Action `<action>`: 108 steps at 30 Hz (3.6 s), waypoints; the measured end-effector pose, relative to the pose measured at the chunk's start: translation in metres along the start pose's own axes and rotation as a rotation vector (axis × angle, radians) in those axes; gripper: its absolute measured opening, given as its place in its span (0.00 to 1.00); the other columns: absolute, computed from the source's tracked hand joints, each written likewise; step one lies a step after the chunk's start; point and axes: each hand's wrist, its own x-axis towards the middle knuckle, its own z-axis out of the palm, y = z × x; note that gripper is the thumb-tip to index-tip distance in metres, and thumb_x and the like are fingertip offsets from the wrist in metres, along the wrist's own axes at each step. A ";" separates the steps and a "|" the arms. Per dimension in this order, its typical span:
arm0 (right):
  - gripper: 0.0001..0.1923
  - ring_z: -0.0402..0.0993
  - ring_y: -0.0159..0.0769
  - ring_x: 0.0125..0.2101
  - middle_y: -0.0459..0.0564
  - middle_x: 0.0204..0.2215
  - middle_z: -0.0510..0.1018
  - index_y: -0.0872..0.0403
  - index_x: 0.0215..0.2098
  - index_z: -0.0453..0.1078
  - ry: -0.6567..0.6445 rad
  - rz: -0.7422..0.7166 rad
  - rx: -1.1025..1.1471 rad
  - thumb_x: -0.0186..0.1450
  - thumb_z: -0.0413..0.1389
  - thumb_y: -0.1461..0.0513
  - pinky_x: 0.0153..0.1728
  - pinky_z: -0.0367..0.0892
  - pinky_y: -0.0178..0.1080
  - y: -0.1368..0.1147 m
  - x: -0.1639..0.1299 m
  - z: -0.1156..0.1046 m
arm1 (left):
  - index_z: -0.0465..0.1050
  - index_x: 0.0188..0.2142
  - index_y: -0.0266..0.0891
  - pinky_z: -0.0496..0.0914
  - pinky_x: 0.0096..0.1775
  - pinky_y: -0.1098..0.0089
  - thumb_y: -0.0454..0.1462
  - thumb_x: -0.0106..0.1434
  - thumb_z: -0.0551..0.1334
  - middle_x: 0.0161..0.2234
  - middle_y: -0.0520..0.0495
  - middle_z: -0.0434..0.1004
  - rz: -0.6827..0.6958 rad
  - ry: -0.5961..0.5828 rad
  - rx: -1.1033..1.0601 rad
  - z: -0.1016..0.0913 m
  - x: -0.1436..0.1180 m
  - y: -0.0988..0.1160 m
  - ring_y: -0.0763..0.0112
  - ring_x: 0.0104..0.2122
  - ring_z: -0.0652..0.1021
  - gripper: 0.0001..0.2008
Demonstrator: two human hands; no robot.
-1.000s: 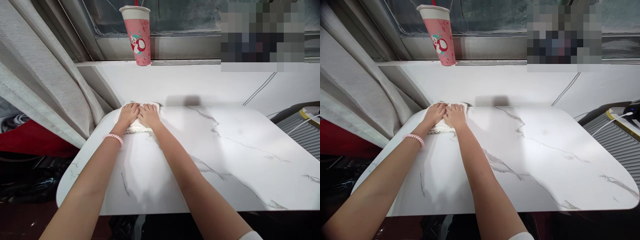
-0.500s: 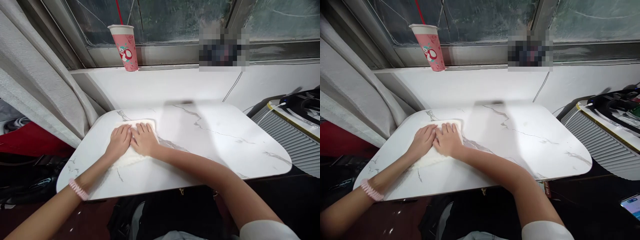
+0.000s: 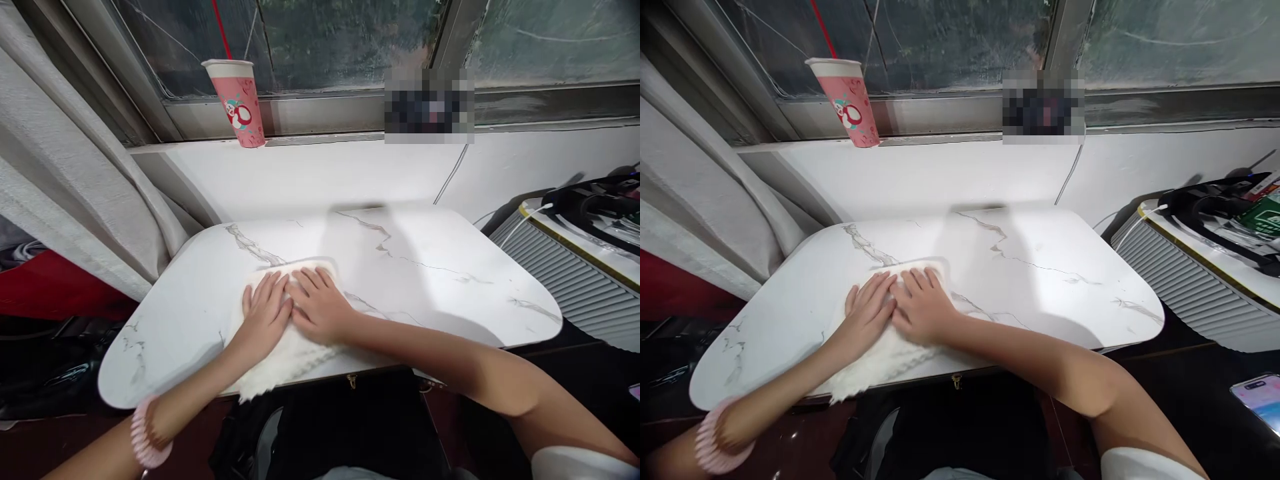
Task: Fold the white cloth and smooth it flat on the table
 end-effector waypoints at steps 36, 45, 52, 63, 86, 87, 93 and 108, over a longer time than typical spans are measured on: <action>0.26 0.56 0.48 0.66 0.61 0.66 0.63 0.63 0.66 0.59 -0.051 0.172 -0.103 0.72 0.43 0.61 0.66 0.48 0.53 0.099 0.013 -0.013 | 0.61 0.63 0.35 0.48 0.66 0.44 0.39 0.72 0.42 0.65 0.35 0.62 0.104 0.071 0.134 0.037 0.109 0.057 0.54 0.66 0.61 0.25; 0.28 0.50 0.44 0.68 0.56 0.68 0.59 0.55 0.70 0.52 -0.080 0.109 -0.048 0.75 0.39 0.55 0.68 0.46 0.54 0.059 -0.095 -0.063 | 0.57 0.67 0.34 0.54 0.66 0.49 0.45 0.73 0.42 0.68 0.37 0.57 0.303 -0.099 0.129 0.037 0.018 0.104 0.55 0.67 0.60 0.28; 0.26 0.49 0.43 0.69 0.52 0.69 0.57 0.49 0.68 0.56 -0.126 0.423 0.150 0.74 0.39 0.53 0.67 0.50 0.54 0.110 -0.094 -0.072 | 0.56 0.67 0.31 0.50 0.67 0.52 0.43 0.73 0.44 0.68 0.37 0.56 0.316 -0.151 0.187 0.054 0.055 0.140 0.57 0.68 0.58 0.28; 0.21 0.60 0.42 0.62 0.52 0.61 0.70 0.55 0.60 0.65 -0.005 0.488 0.032 0.71 0.43 0.62 0.65 0.51 0.47 0.207 0.017 -0.049 | 0.61 0.63 0.34 0.48 0.67 0.55 0.35 0.74 0.41 0.65 0.40 0.64 0.171 -0.044 0.141 0.075 0.208 0.120 0.64 0.65 0.62 0.23; 0.22 0.62 0.47 0.58 0.59 0.56 0.72 0.59 0.58 0.69 0.137 0.506 -0.097 0.69 0.48 0.61 0.63 0.53 0.47 0.246 0.031 -0.038 | 0.62 0.62 0.27 0.52 0.66 0.54 0.37 0.73 0.43 0.63 0.33 0.65 0.269 0.089 0.294 0.093 0.244 0.121 0.56 0.64 0.64 0.25; 0.22 0.62 0.48 0.59 0.59 0.57 0.72 0.60 0.59 0.68 0.123 0.500 -0.103 0.69 0.48 0.62 0.64 0.52 0.46 0.240 0.024 -0.039 | 0.62 0.62 0.26 0.53 0.66 0.54 0.37 0.72 0.43 0.64 0.33 0.65 0.265 0.087 0.295 0.092 0.234 0.126 0.55 0.65 0.64 0.25; 0.24 0.59 0.48 0.63 0.60 0.61 0.69 0.59 0.61 0.65 0.083 0.424 -0.169 0.69 0.45 0.59 0.65 0.52 0.52 0.192 -0.044 -0.055 | 0.61 0.64 0.28 0.50 0.67 0.51 0.38 0.71 0.44 0.65 0.33 0.62 0.211 0.073 0.209 0.089 0.150 0.158 0.55 0.66 0.61 0.26; 0.25 0.60 0.51 0.62 0.57 0.62 0.67 0.50 0.61 0.65 0.072 0.508 -0.131 0.72 0.42 0.51 0.61 0.59 0.57 0.128 -0.189 -0.117 | 0.54 0.68 0.30 0.44 0.69 0.51 0.43 0.71 0.45 0.70 0.35 0.51 0.379 -0.195 -0.025 0.094 0.037 0.240 0.55 0.70 0.51 0.30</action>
